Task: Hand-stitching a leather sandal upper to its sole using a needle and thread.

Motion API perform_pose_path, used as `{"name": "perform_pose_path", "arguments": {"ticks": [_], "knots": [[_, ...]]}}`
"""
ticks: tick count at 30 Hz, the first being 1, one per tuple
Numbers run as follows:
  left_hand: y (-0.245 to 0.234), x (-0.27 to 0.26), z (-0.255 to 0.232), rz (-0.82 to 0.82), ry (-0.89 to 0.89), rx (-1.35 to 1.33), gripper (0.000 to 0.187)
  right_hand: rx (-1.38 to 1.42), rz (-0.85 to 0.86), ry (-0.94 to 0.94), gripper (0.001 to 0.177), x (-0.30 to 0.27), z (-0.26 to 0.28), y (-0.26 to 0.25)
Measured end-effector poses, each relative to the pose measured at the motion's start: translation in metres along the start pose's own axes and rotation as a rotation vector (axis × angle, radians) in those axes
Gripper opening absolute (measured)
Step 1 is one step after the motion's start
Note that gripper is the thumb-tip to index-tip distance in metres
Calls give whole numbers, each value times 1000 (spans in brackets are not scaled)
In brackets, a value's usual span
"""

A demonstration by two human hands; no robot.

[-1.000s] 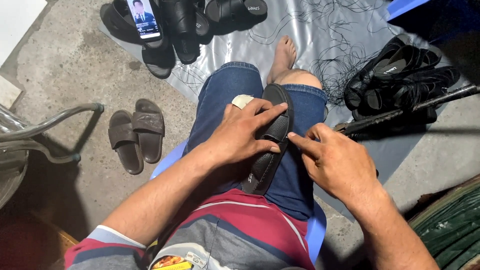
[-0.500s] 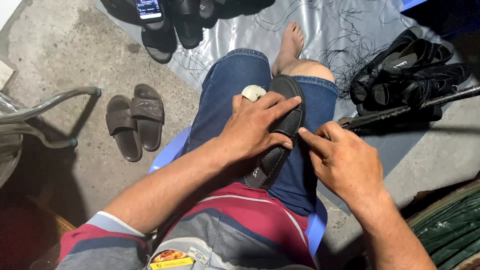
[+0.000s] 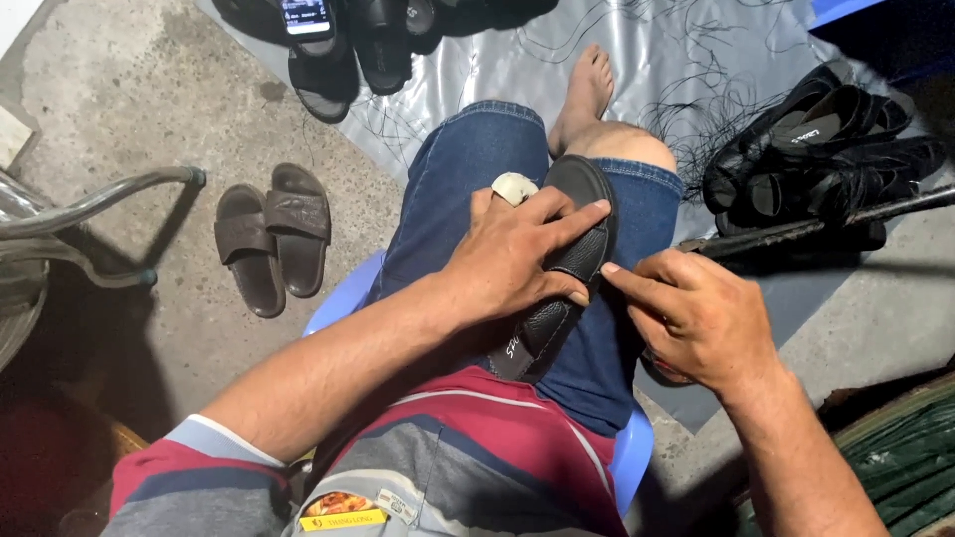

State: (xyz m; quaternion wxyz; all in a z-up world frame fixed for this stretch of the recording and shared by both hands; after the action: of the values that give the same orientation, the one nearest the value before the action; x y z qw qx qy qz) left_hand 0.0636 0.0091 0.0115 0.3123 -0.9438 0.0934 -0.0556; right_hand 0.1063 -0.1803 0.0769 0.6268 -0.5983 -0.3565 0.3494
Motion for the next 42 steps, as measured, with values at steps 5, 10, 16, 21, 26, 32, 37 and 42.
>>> {"name": "perform_pose_path", "arguments": {"ticks": [5,10,16,21,26,32,37,42], "knots": [[-21,1,-17,0,26,-263,73,135,30,187,22,3,2,3],[-21,2,-18,-17,38,-262,73,168,-4,180,22,5,4,1],[-19,0,-18,-11,39,-261,73,148,-58,158,20,3,8,3],[-17,1,-15,-14,50,-248,74,90,-122,154,18,4,13,8],[-26,-3,-20,-1,39,-216,74,99,-101,218,18,5,20,2],[-26,-57,-29,-323,-10,-278,53,261,-108,253,14,0,9,4],[-17,-93,-32,-336,-264,-415,42,329,-125,283,13,-2,6,11],[-21,-93,-43,-237,-280,-358,32,333,-90,288,13,3,10,-1]]}}
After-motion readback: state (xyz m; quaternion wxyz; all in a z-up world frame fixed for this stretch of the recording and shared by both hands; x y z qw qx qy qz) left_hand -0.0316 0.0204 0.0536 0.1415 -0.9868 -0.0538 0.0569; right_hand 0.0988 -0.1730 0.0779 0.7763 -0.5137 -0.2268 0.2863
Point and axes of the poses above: each hand's wrist, its own x-axis towards the middle knuckle, its own y-axis out of the palm, z = x × y, the point moved 2 cm from there along x, towards the middle knuckle, and after that the axes turned 12 degrees about -x, right-handed, at the moved point
